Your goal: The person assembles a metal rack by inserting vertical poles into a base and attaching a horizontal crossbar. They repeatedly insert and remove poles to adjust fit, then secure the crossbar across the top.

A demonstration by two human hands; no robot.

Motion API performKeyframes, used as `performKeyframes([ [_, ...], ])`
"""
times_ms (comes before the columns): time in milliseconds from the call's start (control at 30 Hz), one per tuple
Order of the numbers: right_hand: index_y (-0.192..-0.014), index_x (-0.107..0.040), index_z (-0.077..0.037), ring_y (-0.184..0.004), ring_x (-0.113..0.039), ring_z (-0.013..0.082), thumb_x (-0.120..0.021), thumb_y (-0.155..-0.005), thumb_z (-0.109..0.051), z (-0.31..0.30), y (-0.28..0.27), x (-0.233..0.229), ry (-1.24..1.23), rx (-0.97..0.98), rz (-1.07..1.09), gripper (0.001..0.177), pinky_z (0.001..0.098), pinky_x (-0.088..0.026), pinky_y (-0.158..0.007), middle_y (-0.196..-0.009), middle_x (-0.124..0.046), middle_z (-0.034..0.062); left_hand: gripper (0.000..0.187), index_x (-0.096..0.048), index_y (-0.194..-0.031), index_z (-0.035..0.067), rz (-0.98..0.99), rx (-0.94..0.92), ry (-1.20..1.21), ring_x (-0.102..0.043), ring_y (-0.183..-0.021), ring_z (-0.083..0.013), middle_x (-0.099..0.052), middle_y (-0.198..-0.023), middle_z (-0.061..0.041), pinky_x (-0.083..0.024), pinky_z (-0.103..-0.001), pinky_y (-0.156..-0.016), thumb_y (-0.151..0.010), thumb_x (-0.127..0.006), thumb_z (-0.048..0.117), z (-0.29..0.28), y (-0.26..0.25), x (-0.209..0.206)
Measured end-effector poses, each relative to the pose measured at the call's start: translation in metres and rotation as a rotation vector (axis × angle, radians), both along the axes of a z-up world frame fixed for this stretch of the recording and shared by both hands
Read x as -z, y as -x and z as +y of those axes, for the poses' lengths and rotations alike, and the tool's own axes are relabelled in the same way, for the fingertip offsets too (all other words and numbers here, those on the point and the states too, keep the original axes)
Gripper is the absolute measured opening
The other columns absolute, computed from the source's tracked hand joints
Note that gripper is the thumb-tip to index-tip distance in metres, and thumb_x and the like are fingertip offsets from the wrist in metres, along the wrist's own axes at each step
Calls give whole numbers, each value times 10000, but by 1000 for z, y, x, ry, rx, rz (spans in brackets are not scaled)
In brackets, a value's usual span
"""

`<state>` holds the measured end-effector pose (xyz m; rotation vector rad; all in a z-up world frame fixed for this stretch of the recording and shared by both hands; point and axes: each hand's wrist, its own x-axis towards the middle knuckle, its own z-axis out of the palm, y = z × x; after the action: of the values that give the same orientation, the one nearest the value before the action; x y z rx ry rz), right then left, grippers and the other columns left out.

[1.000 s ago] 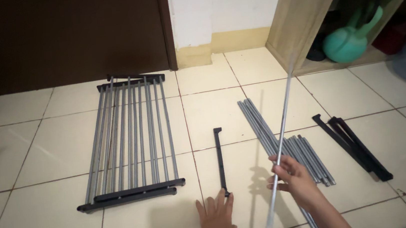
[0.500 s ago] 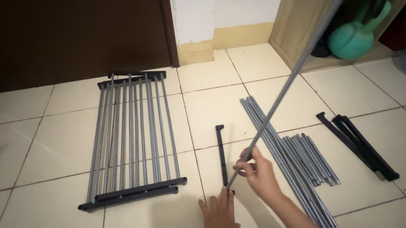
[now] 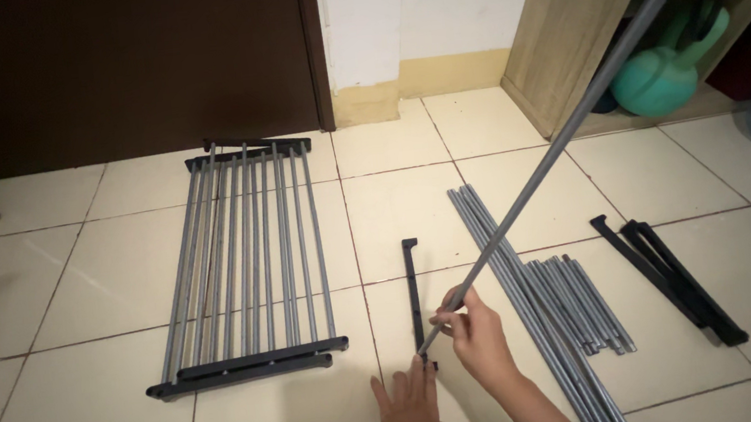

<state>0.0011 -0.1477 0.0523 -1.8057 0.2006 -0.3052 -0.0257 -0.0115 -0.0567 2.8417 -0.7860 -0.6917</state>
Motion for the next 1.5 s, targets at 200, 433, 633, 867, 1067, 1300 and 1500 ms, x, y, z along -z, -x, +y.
performKeyframes([
  [200, -1070, -558, -32, -879, -825, 228, -589, -907, 68, 11, 2, 1, 222, -9, 16, 193, 342, -642, -713, -888, -737, 154, 1106, -186, -1613, 89, -200, 15, 41, -306, -1364, -370, -153, -1665, -118, -98, -826, -1096, -794, -833, 452, -4, -7, 54],
  [433, -1318, -577, -82, -847, -791, 268, -571, -837, 138, 26, -3, -10, 243, 13, 5, 529, 366, -620, -700, -1033, -714, 137, 1167, -275, -1585, 90, -502, -26, 147, -399, -1264, -341, -275, -1571, -104, -184, -839, -1044, -659, -897, 433, -13, -11, 105],
  [633, -1170, -641, -36, -837, -791, 279, -586, -862, 130, 21, -4, 4, 296, 12, -48, 355, 340, -652, -732, -1018, -739, 162, 1161, -289, -1570, 97, -604, -42, 165, -387, -1341, -374, -294, -1591, -104, -225, -821, -1022, -648, -893, 460, -17, -8, 124],
  [867, -1182, -618, -57, -836, -778, 293, -601, -830, 99, 20, 0, 2, 283, 41, -65, 385, 358, -626, -726, -959, -746, 153, 544, -587, -1393, 191, -1329, -206, 252, -581, -949, -198, -613, -1286, 14, -416, -763, -944, -872, -654, 332, -34, -31, 148],
  [1067, -1052, -651, -66, -819, -829, 257, -629, -918, -61, 34, 12, -1, 117, 123, -49, 136, 355, -608, -671, -890, -817, 106, 399, -621, -1323, 168, -955, -152, 208, -584, -884, -200, -660, -1252, 6, -416, -780, -933, -954, -585, 315, -39, -42, 167],
  [1300, -975, -707, -90, -762, -806, 283, -636, -903, -86, 34, -8, 33, 293, 298, -109, 102, 376, -593, -651, -775, -796, 115, 440, -569, -1362, 163, -538, -67, 257, -570, -953, -204, -636, -1290, -6, -377, -761, -973, -946, -600, 302, -46, -65, 120],
  [1500, -912, -723, -115, -698, -839, 262, -639, -846, -75, 12, -28, 62, 302, 240, -150, 115, 346, -639, -632, -699, -795, 90, 483, -525, -1395, 158, -159, -42, 331, -558, -1012, -207, -616, -1322, -15, -345, -744, -1006, -938, -613, 292, -46, -83, 78],
])
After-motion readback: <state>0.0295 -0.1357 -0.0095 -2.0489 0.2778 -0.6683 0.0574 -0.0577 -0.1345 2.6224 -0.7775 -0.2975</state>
